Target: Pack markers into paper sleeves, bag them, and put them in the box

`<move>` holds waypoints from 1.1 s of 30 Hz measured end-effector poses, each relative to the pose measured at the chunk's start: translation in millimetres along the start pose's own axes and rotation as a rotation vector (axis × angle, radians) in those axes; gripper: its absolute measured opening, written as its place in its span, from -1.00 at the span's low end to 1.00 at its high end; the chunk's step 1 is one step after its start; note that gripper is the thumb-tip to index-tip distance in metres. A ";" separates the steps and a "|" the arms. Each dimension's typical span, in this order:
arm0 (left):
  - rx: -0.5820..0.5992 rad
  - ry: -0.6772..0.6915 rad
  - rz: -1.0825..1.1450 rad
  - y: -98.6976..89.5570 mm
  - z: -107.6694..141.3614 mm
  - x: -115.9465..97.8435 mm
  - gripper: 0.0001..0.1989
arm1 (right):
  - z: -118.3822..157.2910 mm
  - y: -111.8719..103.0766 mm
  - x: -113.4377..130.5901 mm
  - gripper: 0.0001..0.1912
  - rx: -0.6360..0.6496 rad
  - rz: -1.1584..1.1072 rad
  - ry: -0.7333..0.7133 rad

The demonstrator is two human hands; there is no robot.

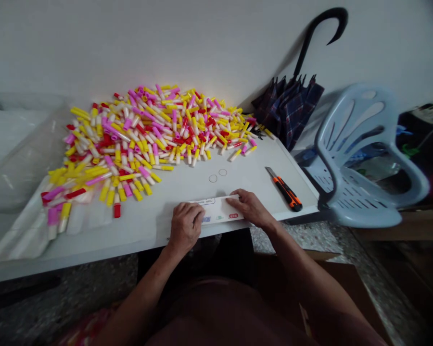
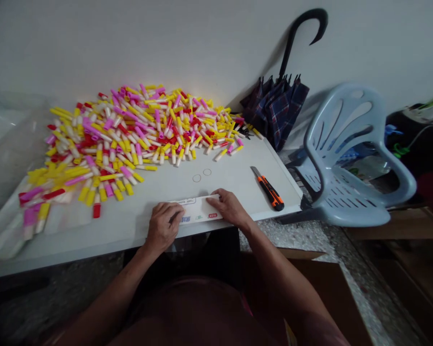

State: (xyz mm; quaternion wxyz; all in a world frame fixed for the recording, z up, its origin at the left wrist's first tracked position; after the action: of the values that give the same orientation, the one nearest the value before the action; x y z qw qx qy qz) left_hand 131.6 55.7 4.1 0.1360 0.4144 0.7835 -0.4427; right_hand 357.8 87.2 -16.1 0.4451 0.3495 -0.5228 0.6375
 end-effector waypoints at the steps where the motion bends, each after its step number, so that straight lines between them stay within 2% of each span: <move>1: 0.010 0.004 -0.030 -1.8 -2.0 0.5 -0.85 | -5.3 7.4 1.9 -0.63 -0.006 0.050 -0.014; 4: 0.024 -0.005 -0.071 -6.8 -6.5 7.2 -0.84 | -17.3 25.6 9.3 -0.67 -0.032 0.206 -0.038; 8: 0.014 -0.056 0.000 -7.5 -5.4 20.9 -0.83 | -24.3 42.0 24.7 -0.69 -0.063 0.362 -0.080; 13: -0.046 -0.088 0.036 -8.3 -2.0 27.2 -0.85 | -27.5 57.6 38.4 -0.65 -0.021 0.519 -0.127; 18: 0.063 -0.128 -0.039 -3.9 -2.7 28.4 -0.88 | -25.9 63.2 40.7 -0.59 -0.010 0.743 -0.098; 22: 0.137 -0.128 -0.105 -0.5 -3.0 27.7 -0.85 | -31.2 57.7 43.5 -0.53 0.006 0.906 -0.110; 25: 0.107 -0.128 -0.095 -1.0 -2.6 28.1 -0.79 | -54.7 47.6 55.7 -0.56 -0.084 0.884 -0.147; 28: 0.071 -0.114 -0.076 -1.2 -1.1 29.4 -0.79 | -92.5 46.4 73.1 -0.57 -0.225 0.750 -0.154; 33: 0.035 -0.147 0.007 -1.3 1.7 35.2 -0.81 | -144.1 76.9 87.8 -0.51 -0.276 0.687 -0.070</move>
State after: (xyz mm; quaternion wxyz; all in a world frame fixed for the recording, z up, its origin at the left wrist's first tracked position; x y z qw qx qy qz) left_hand 108.5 72.6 -16.5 0.1873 0.3859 0.7620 -0.4851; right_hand 257.4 241.5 6.4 0.2300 0.1117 -0.7056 0.6609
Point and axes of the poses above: each hand's wrist, its own z-axis away from the middle knuckle, its own y-axis out of the palm, x = y × z, the point moved 7 cm from there along -z, towards the middle knuckle, and after that the axes turned 8 degrees about -x, right-handed, at the moved point
